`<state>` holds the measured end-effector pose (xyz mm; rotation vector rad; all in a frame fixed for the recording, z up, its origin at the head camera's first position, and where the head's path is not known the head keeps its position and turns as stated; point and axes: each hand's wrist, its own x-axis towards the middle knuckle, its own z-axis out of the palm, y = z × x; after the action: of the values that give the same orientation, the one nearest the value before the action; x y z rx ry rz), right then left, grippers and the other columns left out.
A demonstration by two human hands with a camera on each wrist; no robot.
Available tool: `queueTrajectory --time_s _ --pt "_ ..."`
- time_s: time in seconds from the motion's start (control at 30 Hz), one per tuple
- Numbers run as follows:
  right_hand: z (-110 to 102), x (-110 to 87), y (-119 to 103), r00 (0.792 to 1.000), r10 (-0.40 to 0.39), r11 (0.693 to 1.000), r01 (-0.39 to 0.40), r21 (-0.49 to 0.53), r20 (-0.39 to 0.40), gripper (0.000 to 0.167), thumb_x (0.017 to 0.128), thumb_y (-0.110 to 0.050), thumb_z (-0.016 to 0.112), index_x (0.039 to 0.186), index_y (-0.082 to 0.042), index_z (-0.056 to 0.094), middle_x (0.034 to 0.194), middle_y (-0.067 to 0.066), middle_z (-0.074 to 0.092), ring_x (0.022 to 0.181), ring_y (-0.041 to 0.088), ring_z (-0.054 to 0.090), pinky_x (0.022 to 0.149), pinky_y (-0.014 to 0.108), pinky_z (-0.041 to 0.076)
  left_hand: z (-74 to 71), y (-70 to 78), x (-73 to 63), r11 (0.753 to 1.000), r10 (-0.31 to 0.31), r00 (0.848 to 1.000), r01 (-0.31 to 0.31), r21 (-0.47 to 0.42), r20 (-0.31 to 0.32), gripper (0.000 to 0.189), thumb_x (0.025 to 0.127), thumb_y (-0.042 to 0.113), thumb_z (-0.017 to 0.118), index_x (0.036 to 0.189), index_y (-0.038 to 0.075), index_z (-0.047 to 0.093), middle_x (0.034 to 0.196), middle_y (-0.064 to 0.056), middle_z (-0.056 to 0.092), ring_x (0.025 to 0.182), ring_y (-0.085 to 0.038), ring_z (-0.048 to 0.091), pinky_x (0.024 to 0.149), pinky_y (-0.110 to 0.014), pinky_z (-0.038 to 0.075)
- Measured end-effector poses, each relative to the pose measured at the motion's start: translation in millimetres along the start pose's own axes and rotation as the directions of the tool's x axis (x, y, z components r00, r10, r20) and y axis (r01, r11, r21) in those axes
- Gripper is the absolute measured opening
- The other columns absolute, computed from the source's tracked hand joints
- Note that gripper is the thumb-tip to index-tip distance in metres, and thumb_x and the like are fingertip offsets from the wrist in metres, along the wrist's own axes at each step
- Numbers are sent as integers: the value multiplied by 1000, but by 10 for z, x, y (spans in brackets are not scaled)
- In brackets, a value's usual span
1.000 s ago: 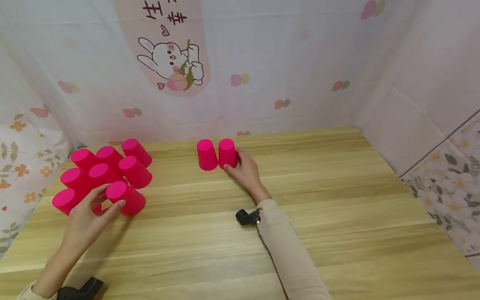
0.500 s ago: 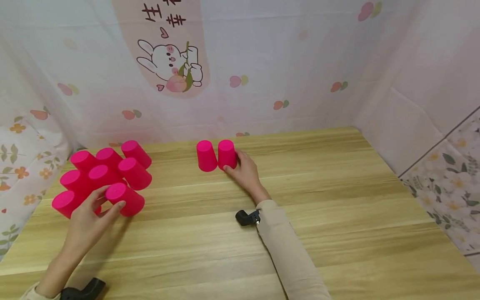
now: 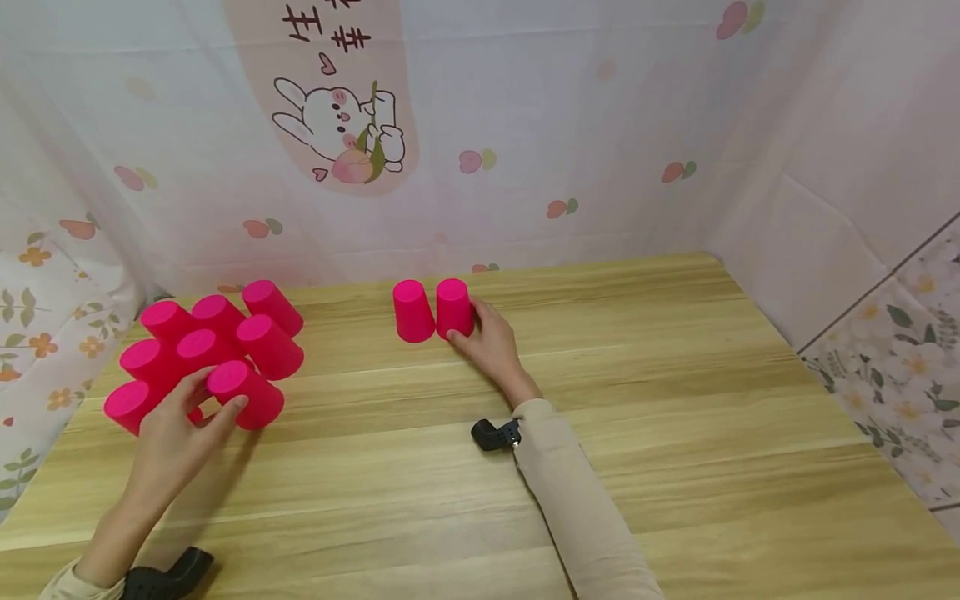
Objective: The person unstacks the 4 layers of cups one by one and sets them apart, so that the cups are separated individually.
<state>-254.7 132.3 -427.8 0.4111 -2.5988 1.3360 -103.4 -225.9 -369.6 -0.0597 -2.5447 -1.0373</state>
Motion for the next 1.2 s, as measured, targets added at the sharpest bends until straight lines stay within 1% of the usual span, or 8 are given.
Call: queueTrajectory --time_s 0.23,0.47,0.77,0.97,1.07,1.2 --pt "-19 2 -15 1000 2 1000 -2 -4 -1 61 81 -20 71 132 2 46 128 18 52 119 30 47 100 41 37 -47 -4 21 999 -10 1000 11 48 -13 54 78 8 74 124 -7 48 114 -25 57 97 -42 58 66 3 33" --pt "-16 5 0 1000 5 1000 -5 -9 -1 61 81 -20 71 132 2 46 128 18 52 119 30 47 101 40 37 -59 0 25 998 -20 1000 21 53 -15 59 78 7 73 127 -7 44 115 -26 56 95 -42 58 66 3 32" --pt "-16 10 -29 1000 -5 1000 5 -18 -2 61 80 -20 71 132 3 46 128 19 52 119 31 47 100 42 36 -75 -19 34 998 -37 999 38 59 -26 59 79 6 73 128 -8 44 116 -27 56 93 -40 57 62 2 34" --pt "-15 2 -15 1000 2 1000 -2 -18 -5 62 80 -19 72 132 3 46 128 19 52 119 31 47 101 42 36 -75 -26 40 997 -43 999 44 56 -16 60 79 7 73 129 -7 43 117 -27 55 94 -40 56 62 2 34" --pt "-7 -2 -4 1000 1 1000 -1 -12 -7 62 80 -20 72 132 3 46 128 18 52 119 31 47 100 41 37 -66 -33 38 997 -32 999 35 66 -38 59 78 6 73 127 -8 44 115 -27 56 91 -39 56 62 2 34" --pt "-6 -9 -5 1000 1 1000 -1 0 -4 62 80 -20 71 132 2 46 129 18 51 120 31 47 100 41 37 -45 -27 22 996 -2 994 11 91 -106 57 75 2 74 125 -9 47 111 -26 57 77 -32 55 60 -2 34"
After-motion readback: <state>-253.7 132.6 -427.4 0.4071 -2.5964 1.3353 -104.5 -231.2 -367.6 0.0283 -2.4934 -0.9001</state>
